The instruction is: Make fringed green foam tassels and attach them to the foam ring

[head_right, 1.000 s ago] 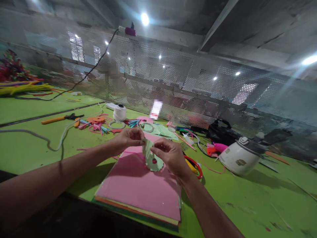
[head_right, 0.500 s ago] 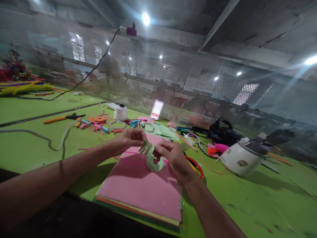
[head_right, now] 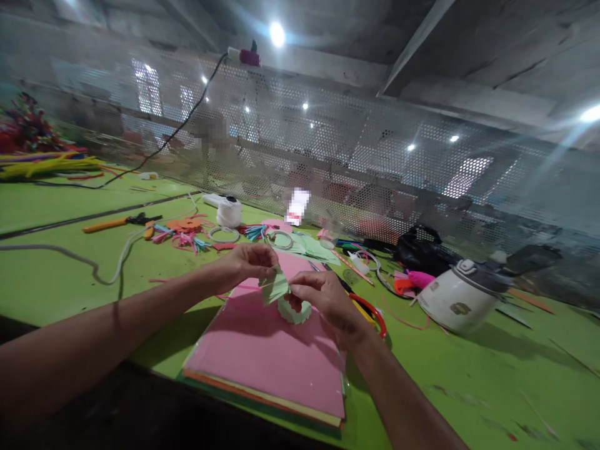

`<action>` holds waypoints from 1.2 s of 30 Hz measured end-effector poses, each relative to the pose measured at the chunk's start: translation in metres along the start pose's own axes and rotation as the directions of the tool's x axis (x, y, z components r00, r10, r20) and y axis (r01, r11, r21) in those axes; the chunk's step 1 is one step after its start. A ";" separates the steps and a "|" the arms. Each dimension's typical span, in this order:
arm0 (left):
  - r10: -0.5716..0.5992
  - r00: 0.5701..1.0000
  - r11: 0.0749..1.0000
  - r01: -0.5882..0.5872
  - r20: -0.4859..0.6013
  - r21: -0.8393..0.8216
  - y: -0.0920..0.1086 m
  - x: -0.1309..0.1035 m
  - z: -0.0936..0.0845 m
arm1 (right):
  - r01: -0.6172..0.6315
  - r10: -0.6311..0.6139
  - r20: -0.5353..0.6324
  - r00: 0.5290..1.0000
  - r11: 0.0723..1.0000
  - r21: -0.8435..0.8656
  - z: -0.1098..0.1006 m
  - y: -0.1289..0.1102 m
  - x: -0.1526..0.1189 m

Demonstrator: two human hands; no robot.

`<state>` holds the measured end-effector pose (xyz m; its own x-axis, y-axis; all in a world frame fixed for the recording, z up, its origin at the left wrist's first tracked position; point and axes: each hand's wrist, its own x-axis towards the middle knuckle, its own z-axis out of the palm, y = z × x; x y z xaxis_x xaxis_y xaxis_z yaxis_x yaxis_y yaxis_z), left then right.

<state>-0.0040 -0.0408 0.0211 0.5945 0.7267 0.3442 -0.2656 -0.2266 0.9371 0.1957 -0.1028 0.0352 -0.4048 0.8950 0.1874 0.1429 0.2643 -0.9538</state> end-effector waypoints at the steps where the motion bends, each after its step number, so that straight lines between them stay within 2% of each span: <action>1: -0.004 1.000 1.000 0.004 0.002 0.003 0.000 0.000 0.000 | 0.000 0.000 0.003 1.000 1.000 -0.006 0.001 -0.001 0.000; 11: -0.018 1.000 1.000 0.017 0.008 0.022 -0.003 0.000 -0.002 | -0.001 0.000 -0.029 1.000 1.000 -0.027 0.003 -0.003 0.000; 17: -0.033 0.999 0.999 0.032 0.014 0.022 -0.002 0.000 -0.001 | -0.046 0.042 -0.039 0.998 0.993 -0.112 0.004 -0.008 0.001; 26: -0.069 0.997 0.992 0.070 0.020 -0.106 -0.008 0.000 -0.001 | -0.049 0.051 0.022 0.998 0.995 -0.092 0.005 -0.009 0.000; 36: -0.109 0.994 0.993 0.109 -0.008 -0.052 -0.005 -0.002 0.001 | -0.023 0.022 -0.008 1.000 0.984 -0.179 0.006 -0.011 0.002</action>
<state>-0.0026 -0.0417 0.0158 0.6139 0.7522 0.2394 -0.2386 -0.1122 0.9646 0.1875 -0.1065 0.0448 -0.3945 0.9033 0.1686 0.3116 0.3042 -0.9002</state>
